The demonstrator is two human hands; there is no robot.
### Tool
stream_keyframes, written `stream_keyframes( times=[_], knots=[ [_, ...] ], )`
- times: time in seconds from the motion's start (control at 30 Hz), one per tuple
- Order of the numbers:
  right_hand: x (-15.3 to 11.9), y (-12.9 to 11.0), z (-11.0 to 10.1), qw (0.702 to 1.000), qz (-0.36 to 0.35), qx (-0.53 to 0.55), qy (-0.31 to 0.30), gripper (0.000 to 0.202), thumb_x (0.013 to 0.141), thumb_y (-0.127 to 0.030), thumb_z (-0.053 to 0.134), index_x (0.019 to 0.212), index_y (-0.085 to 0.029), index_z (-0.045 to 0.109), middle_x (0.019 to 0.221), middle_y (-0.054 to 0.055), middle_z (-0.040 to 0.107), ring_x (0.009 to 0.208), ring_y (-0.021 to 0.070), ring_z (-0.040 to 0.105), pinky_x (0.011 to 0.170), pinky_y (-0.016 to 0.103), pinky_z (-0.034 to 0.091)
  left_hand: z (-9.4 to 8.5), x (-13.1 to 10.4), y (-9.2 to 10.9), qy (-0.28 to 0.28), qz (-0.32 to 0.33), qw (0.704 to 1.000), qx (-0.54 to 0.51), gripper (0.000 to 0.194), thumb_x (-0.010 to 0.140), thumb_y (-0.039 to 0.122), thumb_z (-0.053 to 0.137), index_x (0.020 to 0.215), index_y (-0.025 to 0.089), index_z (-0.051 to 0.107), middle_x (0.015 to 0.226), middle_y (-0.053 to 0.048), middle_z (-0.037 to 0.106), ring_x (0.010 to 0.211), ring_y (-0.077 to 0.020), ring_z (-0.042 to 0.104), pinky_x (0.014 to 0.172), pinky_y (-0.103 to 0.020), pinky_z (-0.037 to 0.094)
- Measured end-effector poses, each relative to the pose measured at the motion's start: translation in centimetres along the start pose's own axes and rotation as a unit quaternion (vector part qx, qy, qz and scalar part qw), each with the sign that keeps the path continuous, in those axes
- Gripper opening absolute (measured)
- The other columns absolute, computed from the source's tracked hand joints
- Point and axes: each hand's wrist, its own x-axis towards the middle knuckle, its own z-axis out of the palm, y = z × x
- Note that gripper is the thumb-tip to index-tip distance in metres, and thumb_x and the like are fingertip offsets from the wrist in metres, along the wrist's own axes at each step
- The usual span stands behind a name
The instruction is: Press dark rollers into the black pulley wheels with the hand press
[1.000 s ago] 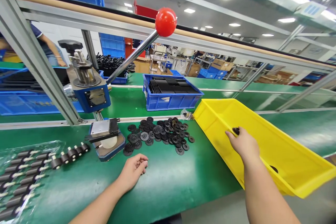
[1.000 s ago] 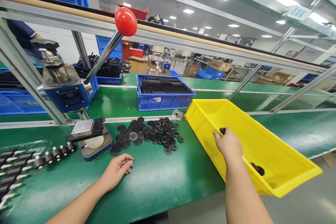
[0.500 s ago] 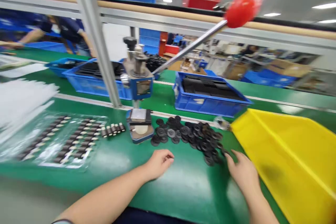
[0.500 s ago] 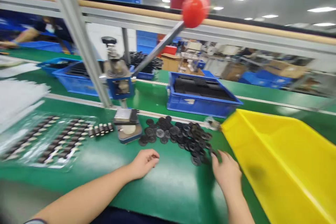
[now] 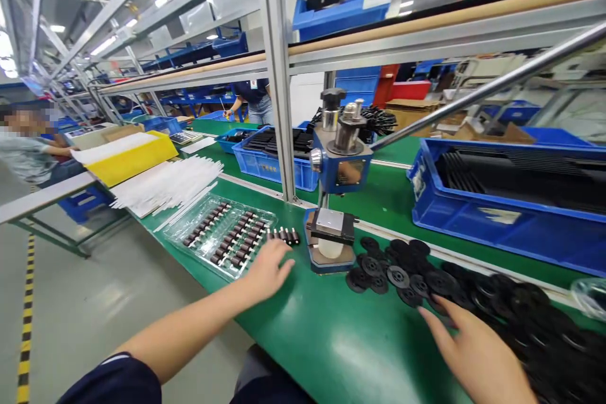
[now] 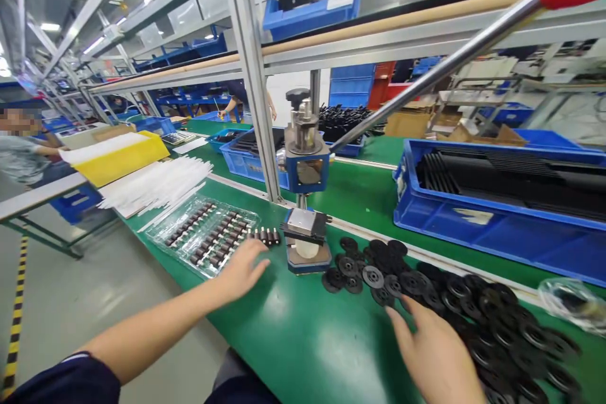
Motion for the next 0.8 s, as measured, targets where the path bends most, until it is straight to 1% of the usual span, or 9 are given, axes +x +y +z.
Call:
stream_keyframes(
  times=[0.03, 0.1, 0.17, 0.2, 0.27, 0.37, 0.53, 0.67, 0.8],
  knots=[
    [0.7, -1.8, 0.5, 0.999, -0.005, 0.011, -0.046, 0.058, 0.077, -0.067, 0.050, 0.103, -0.018, 0.067, 0.095, 0.010, 0.068, 0.079, 0.0256, 0.064, 0.076, 0.041, 0.052, -0.8, 0.9, -1.3, 0.010, -0.008, 0.998, 0.059, 0.029, 0.091, 0.031, 0.053, 0.116, 0.017, 0.057, 0.118, -0.015, 0.055, 0.114, -0.0282, 0.050, 0.101, -0.045, 0.040],
    [1.8, -4.8, 1.9, 0.993, -0.020, 0.024, -0.114, 0.056, 0.082, -0.063, 0.050, 0.111, -0.018, 0.066, 0.089, 0.009, 0.067, 0.077, 0.0232, 0.063, 0.072, 0.038, 0.053, -2.0, 2.6, -3.4, -0.006, -0.013, 0.988, 0.156, 0.045, 0.084, 0.038, 0.063, 0.122, 0.015, 0.054, 0.125, -0.017, 0.050, 0.119, -0.0326, 0.046, 0.102, -0.048, 0.038],
    [2.1, -6.9, 3.6, 0.993, -0.037, 0.027, -0.107, 0.058, 0.084, -0.062, 0.049, 0.117, -0.017, 0.064, 0.092, 0.009, 0.065, 0.081, 0.0226, 0.063, 0.075, 0.036, 0.052, -2.8, 3.8, -4.7, -0.065, -0.021, 0.971, 0.231, 0.062, 0.077, 0.044, 0.072, 0.126, 0.014, 0.051, 0.126, -0.019, 0.048, 0.119, -0.0349, 0.045, 0.100, -0.048, 0.038],
    [2.0, -7.4, 4.5, 0.995, -0.045, 0.018, -0.091, 0.060, 0.085, -0.063, 0.048, 0.121, -0.016, 0.062, 0.094, 0.010, 0.064, 0.083, 0.0232, 0.062, 0.075, 0.036, 0.052, -3.0, 4.2, -5.1, -0.100, -0.025, 0.961, 0.257, 0.065, 0.074, 0.046, 0.074, 0.126, 0.014, 0.052, 0.124, -0.018, 0.049, 0.117, -0.0348, 0.047, 0.099, -0.046, 0.040],
    [1.4, -7.7, 6.2, 0.996, -0.064, -0.012, -0.060, 0.062, 0.089, -0.063, 0.043, 0.126, -0.016, 0.060, 0.094, 0.011, 0.063, 0.085, 0.0250, 0.062, 0.075, 0.038, 0.052, -3.1, 4.8, -5.7, -0.156, -0.031, 0.944, 0.288, 0.059, 0.073, 0.048, 0.074, 0.119, 0.015, 0.057, 0.117, -0.016, 0.054, 0.111, -0.0331, 0.052, 0.094, -0.043, 0.043],
    [0.6, -7.2, 7.7, 0.993, -0.102, -0.048, -0.046, 0.055, 0.094, -0.057, 0.037, 0.127, -0.019, 0.061, 0.092, 0.010, 0.062, 0.084, 0.0259, 0.062, 0.073, 0.039, 0.052, -3.0, 5.5, -6.2, -0.194, -0.029, 0.934, 0.299, 0.043, 0.076, 0.045, 0.071, 0.106, 0.016, 0.063, 0.106, -0.015, 0.060, 0.102, -0.0314, 0.058, 0.088, -0.039, 0.046],
    [0.3, -7.2, 7.4, 0.992, -0.109, -0.055, -0.043, 0.048, 0.098, -0.046, 0.034, 0.121, -0.018, 0.065, 0.093, 0.012, 0.063, 0.086, 0.0262, 0.062, 0.075, 0.038, 0.052, -3.3, 6.4, -7.0, -0.255, -0.014, 0.924, 0.286, 0.030, 0.084, 0.038, 0.060, 0.105, 0.017, 0.062, 0.098, -0.014, 0.066, 0.093, -0.0305, 0.064, 0.083, -0.038, 0.047],
    [0.1, -7.7, 7.1, 0.992, -0.098, -0.061, -0.042, 0.047, 0.099, -0.044, 0.033, 0.119, -0.018, 0.066, 0.096, 0.011, 0.066, 0.087, 0.0237, 0.064, 0.077, 0.034, 0.053, -4.1, 6.5, -7.4, -0.283, 0.000, 0.921, 0.267, 0.035, 0.089, 0.036, 0.049, 0.117, 0.017, 0.055, 0.099, -0.015, 0.068, 0.093, -0.0299, 0.065, 0.082, -0.036, 0.047],
    [-0.1, -7.7, 7.1, 0.994, -0.091, -0.053, -0.040, 0.049, 0.100, -0.043, 0.027, 0.118, -0.018, 0.066, 0.099, 0.010, 0.069, 0.087, 0.0226, 0.066, 0.076, 0.033, 0.054, -5.0, 6.6, -7.1, -0.297, 0.004, 0.922, 0.248, 0.045, 0.091, 0.050, 0.043, 0.118, 0.017, 0.055, 0.099, -0.015, 0.068, 0.093, -0.0313, 0.066, 0.079, -0.035, 0.047]
  ],
)
